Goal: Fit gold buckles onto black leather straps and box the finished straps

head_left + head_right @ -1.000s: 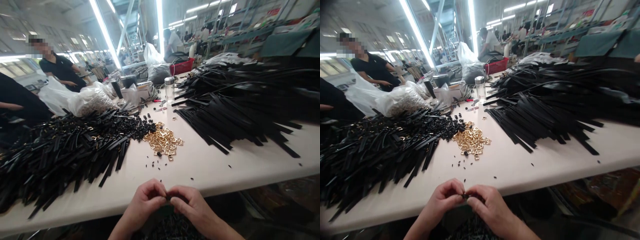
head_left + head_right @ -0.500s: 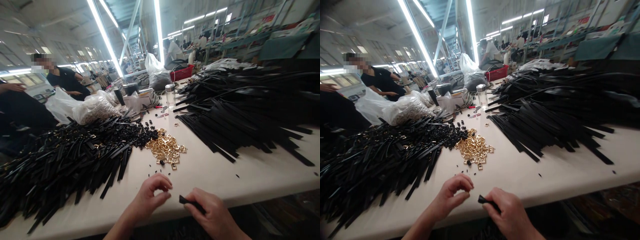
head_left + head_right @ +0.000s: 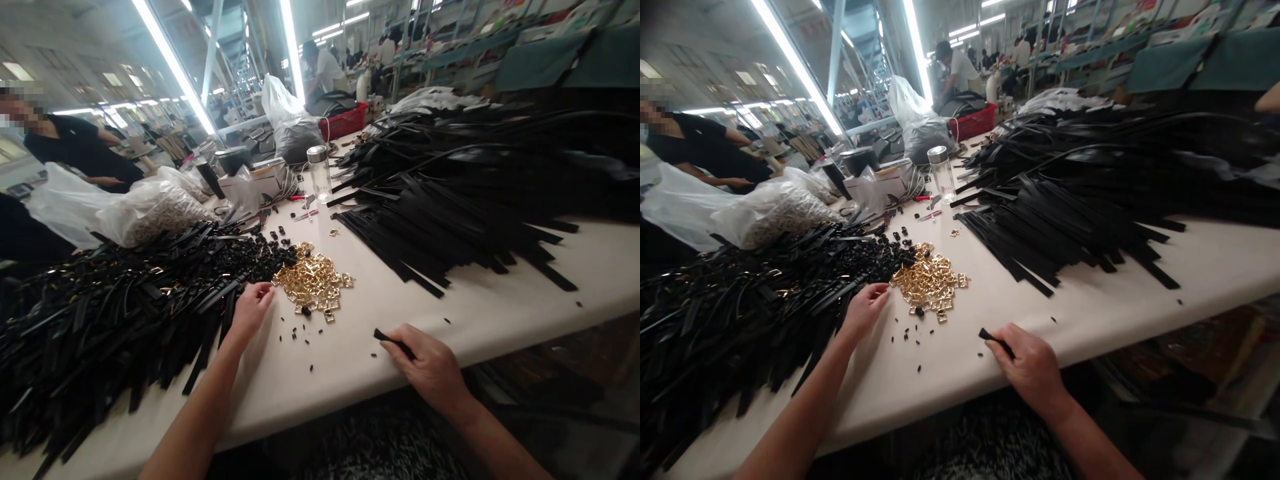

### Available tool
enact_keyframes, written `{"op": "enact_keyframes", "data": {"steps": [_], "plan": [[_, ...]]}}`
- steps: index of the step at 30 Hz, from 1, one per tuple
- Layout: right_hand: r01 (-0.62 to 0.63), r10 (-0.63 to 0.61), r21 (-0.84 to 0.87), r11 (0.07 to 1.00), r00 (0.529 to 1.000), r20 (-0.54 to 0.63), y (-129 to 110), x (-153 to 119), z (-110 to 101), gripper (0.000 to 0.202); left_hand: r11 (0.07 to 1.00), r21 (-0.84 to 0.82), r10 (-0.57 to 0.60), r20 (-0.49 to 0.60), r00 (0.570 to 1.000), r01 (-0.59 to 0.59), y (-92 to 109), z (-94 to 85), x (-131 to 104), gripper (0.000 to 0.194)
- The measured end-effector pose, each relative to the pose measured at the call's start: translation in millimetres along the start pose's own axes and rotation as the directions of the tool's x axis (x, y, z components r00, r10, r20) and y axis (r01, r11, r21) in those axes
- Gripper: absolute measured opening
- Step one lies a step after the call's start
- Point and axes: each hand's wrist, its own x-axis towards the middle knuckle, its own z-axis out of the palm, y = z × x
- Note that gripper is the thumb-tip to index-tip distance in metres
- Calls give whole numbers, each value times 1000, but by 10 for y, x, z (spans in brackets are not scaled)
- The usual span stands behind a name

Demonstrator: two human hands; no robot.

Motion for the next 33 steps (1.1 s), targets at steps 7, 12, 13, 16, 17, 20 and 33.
{"op": "enact_keyframes", "data": {"steps": [7,12,13,16,17,20,33], "plan": [[-48,47,15,999,997,56,-46,2,-34,22,996,-31,78,-99,992,-81,134,361,220,36],[-66,65,32,997,997,51,-46,-7,-32,26,989,-113,87,-118,989,-100,376,615,247,34],[-64,62,32,997,997,49,-41,-11,-27,25,985,-128,102,-113,988,-116,431,661,240,34],[-60,59,22,998,997,45,-27,-22,-11,23,977,-159,131,-81,988,-143,589,780,219,32],[-60,59,18,998,997,45,-23,-25,-7,23,975,-163,140,-68,988,-150,637,813,215,32],[-56,55,20,998,997,48,-16,-31,0,24,970,-171,168,-46,985,-174,766,899,207,31],[-34,33,20,999,999,34,20,-32,9,24,936,-147,318,-42,947,-320,870,693,144,19]]}}
